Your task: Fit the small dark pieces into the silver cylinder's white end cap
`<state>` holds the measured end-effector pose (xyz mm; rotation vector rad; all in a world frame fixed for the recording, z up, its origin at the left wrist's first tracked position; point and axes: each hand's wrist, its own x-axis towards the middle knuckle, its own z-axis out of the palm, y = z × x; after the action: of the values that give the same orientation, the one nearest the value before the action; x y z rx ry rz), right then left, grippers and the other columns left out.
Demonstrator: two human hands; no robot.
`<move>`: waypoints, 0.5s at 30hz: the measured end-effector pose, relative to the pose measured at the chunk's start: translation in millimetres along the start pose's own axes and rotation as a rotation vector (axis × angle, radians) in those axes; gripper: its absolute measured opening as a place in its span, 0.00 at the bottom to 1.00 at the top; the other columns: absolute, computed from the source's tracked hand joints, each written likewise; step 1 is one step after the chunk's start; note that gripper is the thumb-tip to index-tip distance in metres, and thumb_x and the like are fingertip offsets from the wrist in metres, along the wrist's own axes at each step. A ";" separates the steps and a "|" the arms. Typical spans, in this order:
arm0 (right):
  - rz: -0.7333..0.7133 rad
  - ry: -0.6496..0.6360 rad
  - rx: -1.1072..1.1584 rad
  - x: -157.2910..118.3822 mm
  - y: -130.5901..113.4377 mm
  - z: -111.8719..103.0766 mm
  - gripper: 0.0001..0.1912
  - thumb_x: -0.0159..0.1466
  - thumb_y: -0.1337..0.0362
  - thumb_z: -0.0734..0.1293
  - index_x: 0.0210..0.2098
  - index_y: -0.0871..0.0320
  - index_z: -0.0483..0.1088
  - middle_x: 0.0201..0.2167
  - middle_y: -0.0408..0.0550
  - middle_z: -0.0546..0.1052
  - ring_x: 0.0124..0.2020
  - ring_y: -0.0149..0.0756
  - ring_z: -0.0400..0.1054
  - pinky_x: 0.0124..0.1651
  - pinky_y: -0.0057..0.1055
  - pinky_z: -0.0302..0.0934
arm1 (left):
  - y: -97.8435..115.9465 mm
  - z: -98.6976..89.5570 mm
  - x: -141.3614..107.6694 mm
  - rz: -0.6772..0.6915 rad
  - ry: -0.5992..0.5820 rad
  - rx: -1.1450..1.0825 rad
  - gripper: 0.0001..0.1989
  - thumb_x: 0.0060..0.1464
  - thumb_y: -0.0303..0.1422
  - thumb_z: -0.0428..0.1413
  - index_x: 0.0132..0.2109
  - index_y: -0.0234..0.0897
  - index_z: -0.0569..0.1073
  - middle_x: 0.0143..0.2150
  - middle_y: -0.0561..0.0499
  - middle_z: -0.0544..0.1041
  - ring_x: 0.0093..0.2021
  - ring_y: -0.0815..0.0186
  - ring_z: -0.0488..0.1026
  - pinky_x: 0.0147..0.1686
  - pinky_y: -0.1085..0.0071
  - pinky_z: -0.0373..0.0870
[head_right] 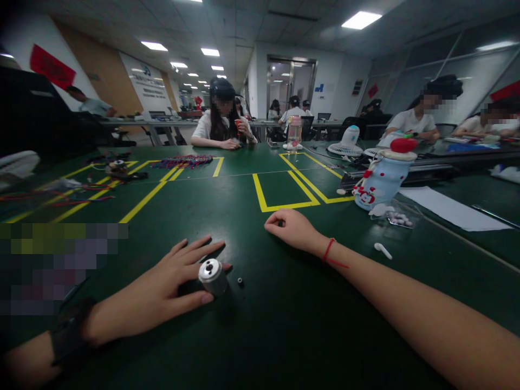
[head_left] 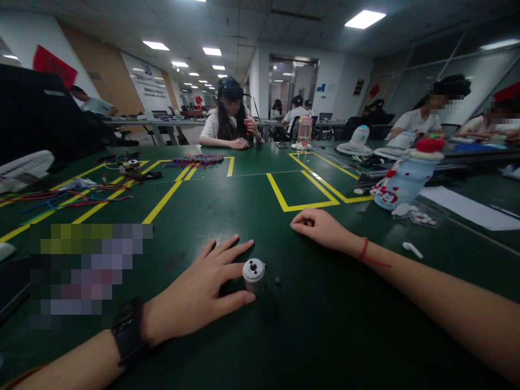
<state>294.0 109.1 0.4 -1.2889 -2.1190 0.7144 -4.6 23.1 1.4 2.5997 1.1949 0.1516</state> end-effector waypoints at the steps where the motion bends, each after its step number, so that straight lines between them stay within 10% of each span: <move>1: -0.048 -0.055 -0.024 -2.9 -5.7 0.5 0.12 0.58 0.56 0.69 0.36 0.58 0.77 0.33 0.47 0.76 0.32 0.33 0.66 0.36 0.31 0.56 | 0.0 -0.2 0.2 -0.002 0.000 -0.001 0.20 0.61 0.50 0.50 0.59 0.61 0.66 0.71 0.60 0.47 0.70 0.47 0.39 0.62 0.35 0.37; 7: -0.421 -0.425 -0.149 -21.6 -40.5 9.9 0.17 0.54 0.51 0.73 0.39 0.51 0.77 0.38 0.44 0.74 0.43 0.38 0.65 0.49 0.39 0.53 | 0.9 0.0 2.8 0.013 -0.008 0.007 0.21 0.62 0.50 0.50 0.61 0.62 0.63 0.71 0.60 0.47 0.70 0.47 0.40 0.62 0.35 0.38; 15: -0.429 -0.087 0.158 -30.2 -78.5 28.2 0.07 0.62 0.62 0.69 0.37 0.59 0.74 0.36 0.46 0.71 0.38 0.31 0.66 0.42 0.29 0.60 | -0.8 2.6 1.3 0.020 0.023 -0.007 0.19 0.61 0.49 0.51 0.57 0.58 0.68 0.71 0.58 0.49 0.70 0.46 0.41 0.62 0.35 0.38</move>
<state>238.3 46.3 28.9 -0.6967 -2.2522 0.7390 -3.7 24.1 -1.3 2.6113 1.1744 0.1904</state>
